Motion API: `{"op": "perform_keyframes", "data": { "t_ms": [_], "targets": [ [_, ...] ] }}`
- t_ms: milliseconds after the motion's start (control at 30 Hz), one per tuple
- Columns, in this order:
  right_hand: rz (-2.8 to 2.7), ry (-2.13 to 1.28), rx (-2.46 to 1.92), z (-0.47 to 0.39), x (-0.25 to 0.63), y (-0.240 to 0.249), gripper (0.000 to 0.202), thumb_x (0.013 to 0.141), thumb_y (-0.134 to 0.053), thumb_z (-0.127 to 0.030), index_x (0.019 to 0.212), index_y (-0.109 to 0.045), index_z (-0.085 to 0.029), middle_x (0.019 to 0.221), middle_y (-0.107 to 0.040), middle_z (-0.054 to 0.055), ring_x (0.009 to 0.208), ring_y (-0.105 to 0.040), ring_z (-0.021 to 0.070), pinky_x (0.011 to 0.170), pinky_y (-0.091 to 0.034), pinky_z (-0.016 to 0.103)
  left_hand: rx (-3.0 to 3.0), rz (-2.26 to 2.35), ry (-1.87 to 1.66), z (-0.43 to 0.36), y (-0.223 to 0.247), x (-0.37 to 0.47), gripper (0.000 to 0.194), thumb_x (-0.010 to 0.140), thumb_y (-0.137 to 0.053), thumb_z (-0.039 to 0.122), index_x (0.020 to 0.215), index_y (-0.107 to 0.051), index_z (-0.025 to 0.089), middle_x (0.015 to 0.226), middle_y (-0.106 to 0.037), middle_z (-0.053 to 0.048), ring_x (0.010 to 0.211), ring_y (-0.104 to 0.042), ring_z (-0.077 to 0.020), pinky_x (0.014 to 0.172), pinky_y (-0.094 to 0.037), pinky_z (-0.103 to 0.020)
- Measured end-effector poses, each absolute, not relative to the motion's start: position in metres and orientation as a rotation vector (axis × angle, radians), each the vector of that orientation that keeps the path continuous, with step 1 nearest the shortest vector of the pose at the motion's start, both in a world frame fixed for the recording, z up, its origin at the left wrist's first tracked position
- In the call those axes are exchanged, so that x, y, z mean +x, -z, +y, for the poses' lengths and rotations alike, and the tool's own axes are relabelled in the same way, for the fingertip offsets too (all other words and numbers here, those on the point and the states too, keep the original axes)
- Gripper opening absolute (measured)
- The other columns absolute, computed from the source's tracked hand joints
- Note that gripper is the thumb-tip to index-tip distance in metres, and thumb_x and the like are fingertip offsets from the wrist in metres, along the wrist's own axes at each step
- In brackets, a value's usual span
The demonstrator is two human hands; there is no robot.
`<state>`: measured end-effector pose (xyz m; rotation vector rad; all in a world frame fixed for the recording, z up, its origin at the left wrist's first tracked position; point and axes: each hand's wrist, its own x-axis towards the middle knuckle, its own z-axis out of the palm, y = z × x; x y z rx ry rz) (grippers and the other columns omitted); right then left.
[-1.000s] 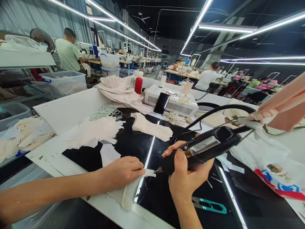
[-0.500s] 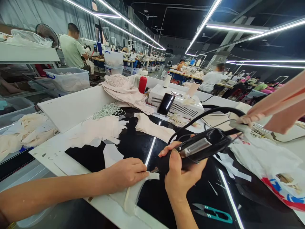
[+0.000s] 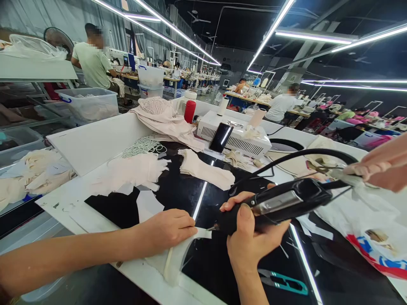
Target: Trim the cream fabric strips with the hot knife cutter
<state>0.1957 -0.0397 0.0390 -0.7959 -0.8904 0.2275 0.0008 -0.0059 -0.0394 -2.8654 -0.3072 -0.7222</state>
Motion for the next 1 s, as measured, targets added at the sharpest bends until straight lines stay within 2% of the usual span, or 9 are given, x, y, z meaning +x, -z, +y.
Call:
{"op": "perform_keyframes", "data": {
  "t_ms": [233,367,567,767,1000],
  "targets": [
    [-0.902,-0.230,-0.795,-0.037,0.194,-0.036,0.052,0.085,-0.088,-0.031,0.127,-0.058,-0.028,0.078,-0.074,-0.008,0.052,-0.064,0.0160,0.049,-0.062,0.032,-2.903,-0.306,0.754,-0.006,0.040,0.000,0.021,0.106,-0.056,-0.002,0.103,-0.068,0.016,0.099,-0.069,-0.006,0.092,-0.067,-0.0194,0.088,-0.060,-0.031],
    [-0.863,-0.260,-0.795,-0.044,0.190,-0.040,0.052,0.082,-0.085,-0.030,0.127,-0.059,-0.027,0.075,-0.072,-0.009,0.051,-0.062,0.0159,0.048,-0.061,0.031,-2.913,-0.298,0.757,-0.005,0.040,0.000,0.021,0.107,-0.056,-0.001,0.104,-0.069,0.015,0.100,-0.069,-0.007,0.094,-0.068,-0.0203,0.088,-0.059,-0.032],
    [-0.854,-0.318,-0.786,-0.052,0.182,-0.041,0.058,0.080,-0.085,-0.030,0.132,-0.059,-0.028,0.075,-0.072,-0.009,0.050,-0.062,0.0160,0.047,-0.060,0.031,-2.923,-0.309,0.784,-0.005,0.041,0.000,0.019,0.108,-0.057,0.000,0.106,-0.069,0.014,0.095,-0.068,-0.005,0.090,-0.066,-0.0199,0.084,-0.059,-0.032],
    [-0.859,-0.326,-0.805,-0.051,0.179,-0.039,0.054,0.083,-0.086,-0.030,0.130,-0.061,-0.027,0.076,-0.072,-0.008,0.052,-0.063,0.0152,0.049,-0.060,0.030,-2.921,-0.282,0.837,-0.004,0.041,0.001,0.017,0.106,-0.059,-0.001,0.105,-0.071,0.012,0.094,-0.068,-0.004,0.088,-0.065,-0.0203,0.082,-0.059,-0.033],
    [-0.813,-0.268,-0.825,-0.054,0.188,-0.045,0.056,0.077,-0.082,-0.028,0.129,-0.061,-0.027,0.071,-0.072,-0.009,0.048,-0.061,0.0161,0.046,-0.060,0.032,-2.926,-0.287,0.790,-0.004,0.041,-0.001,0.021,0.107,-0.056,-0.002,0.108,-0.071,0.013,0.101,-0.070,-0.008,0.094,-0.068,-0.0203,0.087,-0.060,-0.032]
  ]
}}
